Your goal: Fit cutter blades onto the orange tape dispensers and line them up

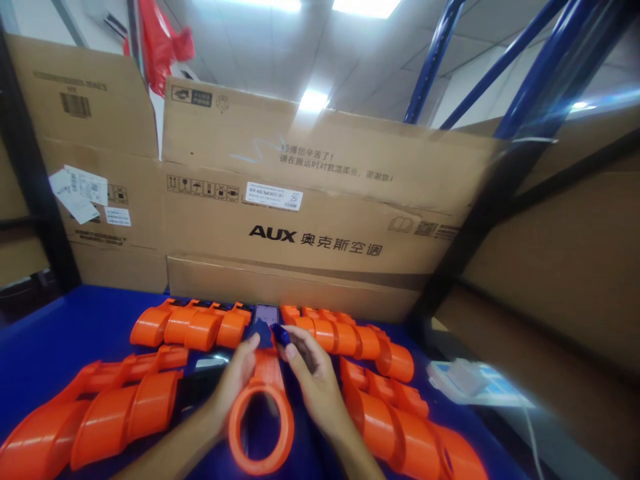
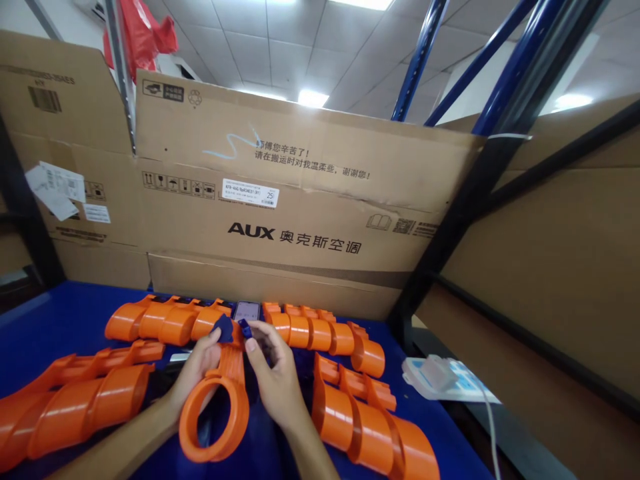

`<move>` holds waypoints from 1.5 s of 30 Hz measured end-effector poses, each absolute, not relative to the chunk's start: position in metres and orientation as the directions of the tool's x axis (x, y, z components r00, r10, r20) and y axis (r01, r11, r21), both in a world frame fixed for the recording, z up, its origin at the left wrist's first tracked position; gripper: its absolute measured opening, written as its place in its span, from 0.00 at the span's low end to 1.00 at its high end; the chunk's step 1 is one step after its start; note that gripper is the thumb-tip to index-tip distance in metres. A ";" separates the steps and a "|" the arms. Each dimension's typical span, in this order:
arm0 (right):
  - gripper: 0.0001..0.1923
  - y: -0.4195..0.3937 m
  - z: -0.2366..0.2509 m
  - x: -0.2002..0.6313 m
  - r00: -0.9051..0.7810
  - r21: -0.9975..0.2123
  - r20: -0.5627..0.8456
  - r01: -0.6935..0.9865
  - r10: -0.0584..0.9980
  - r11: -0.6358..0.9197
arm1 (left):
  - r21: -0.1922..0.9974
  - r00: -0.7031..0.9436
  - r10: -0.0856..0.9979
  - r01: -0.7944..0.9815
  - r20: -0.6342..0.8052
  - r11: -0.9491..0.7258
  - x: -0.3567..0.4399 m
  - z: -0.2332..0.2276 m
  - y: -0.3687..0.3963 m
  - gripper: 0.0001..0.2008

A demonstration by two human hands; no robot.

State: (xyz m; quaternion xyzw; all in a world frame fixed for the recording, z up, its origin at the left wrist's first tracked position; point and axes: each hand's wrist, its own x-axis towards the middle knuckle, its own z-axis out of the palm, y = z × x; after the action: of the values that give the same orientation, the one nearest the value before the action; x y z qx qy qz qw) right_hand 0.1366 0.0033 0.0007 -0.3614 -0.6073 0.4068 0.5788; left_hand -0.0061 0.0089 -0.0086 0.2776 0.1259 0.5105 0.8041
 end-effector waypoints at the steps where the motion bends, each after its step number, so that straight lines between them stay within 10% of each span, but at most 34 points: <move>1: 0.15 0.005 0.000 0.138 -0.054 -0.912 0.411 -0.026 0.910 0.410 | 0.578 0.440 0.895 -0.750 0.074 0.321 -0.005 -0.008 0.008 0.27; 14: 0.16 0.000 0.014 0.163 -0.091 -0.869 0.465 0.145 0.881 0.474 | 0.716 0.120 0.987 -0.698 0.104 0.009 -0.011 -0.015 0.010 0.23; 45: 0.17 -0.005 0.018 0.157 -0.077 -0.837 0.501 0.210 0.862 0.506 | 0.763 0.059 0.979 -0.636 0.197 -0.115 -0.016 -0.015 0.007 0.27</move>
State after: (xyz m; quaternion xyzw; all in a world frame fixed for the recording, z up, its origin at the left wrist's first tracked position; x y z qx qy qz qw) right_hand 0.1566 -0.0048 0.0177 -0.3991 -0.6714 0.2966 0.5496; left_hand -0.0156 0.0072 -0.0151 0.3736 0.2292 0.6467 0.6243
